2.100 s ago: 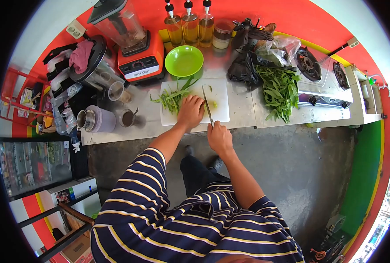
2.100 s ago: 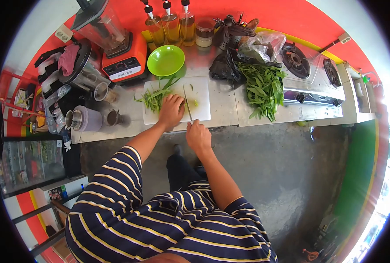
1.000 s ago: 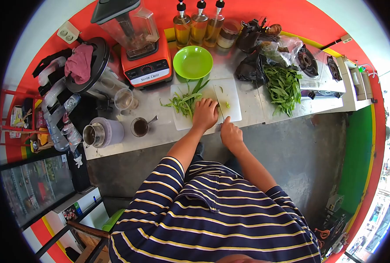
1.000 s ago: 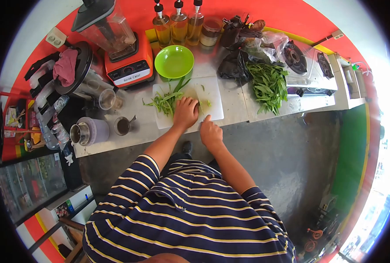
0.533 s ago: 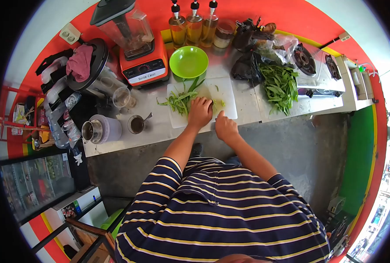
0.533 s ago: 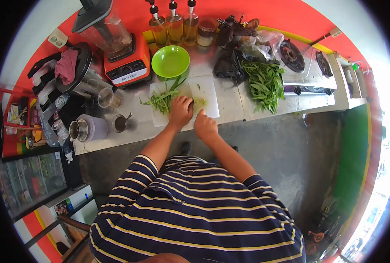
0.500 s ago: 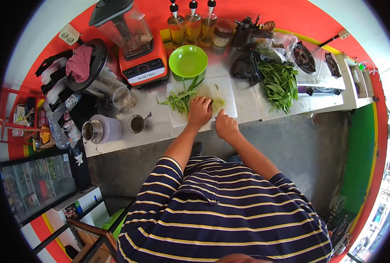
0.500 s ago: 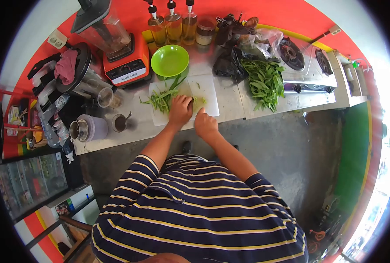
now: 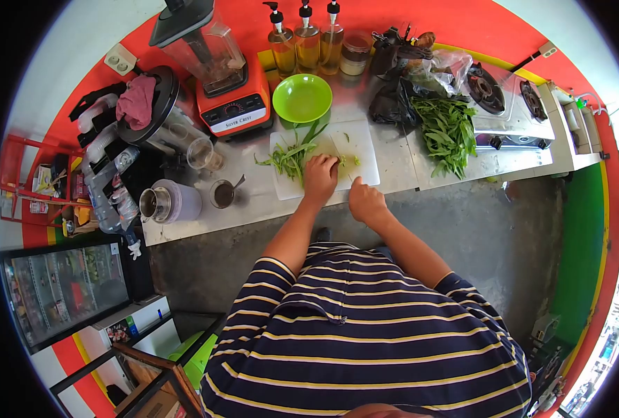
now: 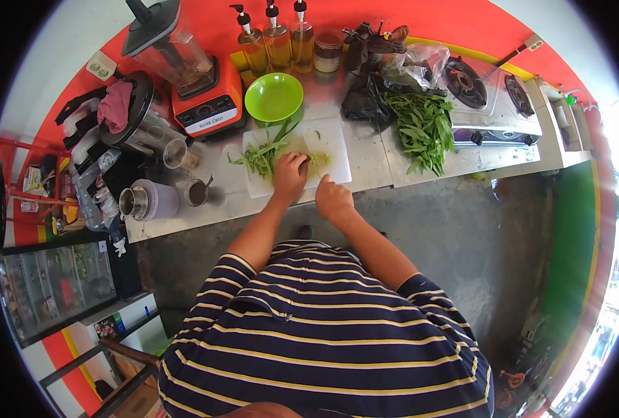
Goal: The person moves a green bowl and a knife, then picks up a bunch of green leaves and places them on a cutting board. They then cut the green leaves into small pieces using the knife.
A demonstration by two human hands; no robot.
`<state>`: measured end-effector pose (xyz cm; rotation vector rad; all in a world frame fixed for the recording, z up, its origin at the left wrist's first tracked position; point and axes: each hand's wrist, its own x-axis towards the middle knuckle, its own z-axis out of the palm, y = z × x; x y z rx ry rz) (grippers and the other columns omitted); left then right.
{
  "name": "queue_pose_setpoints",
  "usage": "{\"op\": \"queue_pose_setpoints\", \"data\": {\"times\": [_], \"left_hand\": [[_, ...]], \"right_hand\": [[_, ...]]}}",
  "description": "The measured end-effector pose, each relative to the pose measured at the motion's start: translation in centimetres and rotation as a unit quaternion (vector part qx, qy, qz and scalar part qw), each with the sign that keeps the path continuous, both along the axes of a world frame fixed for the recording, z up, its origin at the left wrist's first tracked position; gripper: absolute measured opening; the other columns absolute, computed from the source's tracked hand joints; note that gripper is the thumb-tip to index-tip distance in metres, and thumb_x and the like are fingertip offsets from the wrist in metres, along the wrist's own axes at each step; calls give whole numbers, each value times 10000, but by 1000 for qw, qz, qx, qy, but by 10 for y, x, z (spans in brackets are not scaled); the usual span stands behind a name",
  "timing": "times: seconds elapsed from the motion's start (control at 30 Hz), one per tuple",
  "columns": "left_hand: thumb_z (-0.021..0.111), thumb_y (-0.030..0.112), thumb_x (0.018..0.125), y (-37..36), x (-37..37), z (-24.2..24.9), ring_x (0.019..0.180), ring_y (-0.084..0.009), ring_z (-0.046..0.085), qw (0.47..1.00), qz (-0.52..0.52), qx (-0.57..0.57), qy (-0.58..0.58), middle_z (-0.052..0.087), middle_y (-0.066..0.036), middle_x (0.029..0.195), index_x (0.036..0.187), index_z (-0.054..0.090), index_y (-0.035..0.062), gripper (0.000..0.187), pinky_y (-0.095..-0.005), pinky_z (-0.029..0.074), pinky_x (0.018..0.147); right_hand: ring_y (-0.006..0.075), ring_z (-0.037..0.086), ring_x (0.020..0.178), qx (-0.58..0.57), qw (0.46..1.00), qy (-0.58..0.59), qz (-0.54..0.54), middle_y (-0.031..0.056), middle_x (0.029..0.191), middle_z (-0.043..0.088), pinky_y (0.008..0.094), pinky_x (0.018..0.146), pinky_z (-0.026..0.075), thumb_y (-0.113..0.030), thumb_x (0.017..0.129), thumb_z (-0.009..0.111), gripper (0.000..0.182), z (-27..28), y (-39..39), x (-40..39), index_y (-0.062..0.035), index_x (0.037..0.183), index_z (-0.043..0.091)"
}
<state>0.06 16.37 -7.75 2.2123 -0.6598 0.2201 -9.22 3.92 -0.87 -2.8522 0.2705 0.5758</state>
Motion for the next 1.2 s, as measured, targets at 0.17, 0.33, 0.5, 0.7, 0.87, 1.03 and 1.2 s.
{"op": "queue_pose_setpoints", "data": {"times": [0.17, 0.33, 0.5, 0.7, 0.87, 1.03, 1.2], "left_hand": [[624, 117, 902, -5, -6, 7, 981, -296, 574, 998, 32, 29, -43, 641, -68, 980, 1012, 680, 81, 129, -432, 418, 863], [621, 117, 905, -2, -6, 8, 970, -297, 568, 999, 16, 23, -38, 637, -72, 972, 1008, 678, 83, 123, -428, 409, 835], [622, 121, 902, -2, -5, 5, 952, -301, 574, 999, 9, 8, -36, 634, -78, 964, 996, 673, 82, 113, -423, 414, 828], [632, 112, 889, -1, -3, 3, 951, -318, 575, 1000, 5, 9, -24, 635, -91, 968, 976, 664, 79, 98, -438, 437, 847], [621, 72, 873, 0, -2, 5, 925, -361, 578, 999, -11, -34, -25, 631, -133, 926, 931, 640, 38, 70, -454, 446, 825], [620, 71, 883, 0, -3, 7, 947, -365, 584, 999, -6, -47, -6, 633, -132, 938, 934, 645, 23, 74, -448, 463, 830], [635, 86, 889, 1, -10, 8, 955, -361, 590, 997, -1, -67, 26, 636, -128, 961, 962, 657, 13, 106, -440, 479, 814]], "right_hand": [[385, 738, 913, -11, 1000, 22, -14, 241, 968, 729, 470, 799, 597, -132, 951, 517, 206, -10, -3, -1, 14, 1090, 476], [406, 730, 892, 5, 1000, -19, -12, 255, 946, 720, 460, 773, 598, -98, 931, 542, 200, -3, -7, 11, 11, 1080, 467], [400, 733, 880, -5, 999, 1, -33, 247, 944, 723, 468, 762, 597, -108, 930, 543, 200, -4, 3, -12, 8, 1078, 475], [385, 739, 893, -15, 999, -13, -25, 246, 966, 726, 466, 769, 599, -118, 937, 531, 194, -3, 0, 9, 5, 1082, 492], [374, 747, 861, -25, 999, -18, -7, 237, 944, 733, 449, 736, 608, -123, 951, 513, 182, 5, 4, -8, 1, 1083, 500], [439, 710, 951, 31, 997, -15, -67, 274, 1002, 709, 498, 833, 576, -135, 963, 508, 205, -12, 8, 1, 15, 1100, 481], [415, 724, 917, 15, 999, -24, -28, 261, 968, 718, 479, 810, 587, -123, 961, 501, 215, -1, 0, 3, 22, 1118, 473]]}}
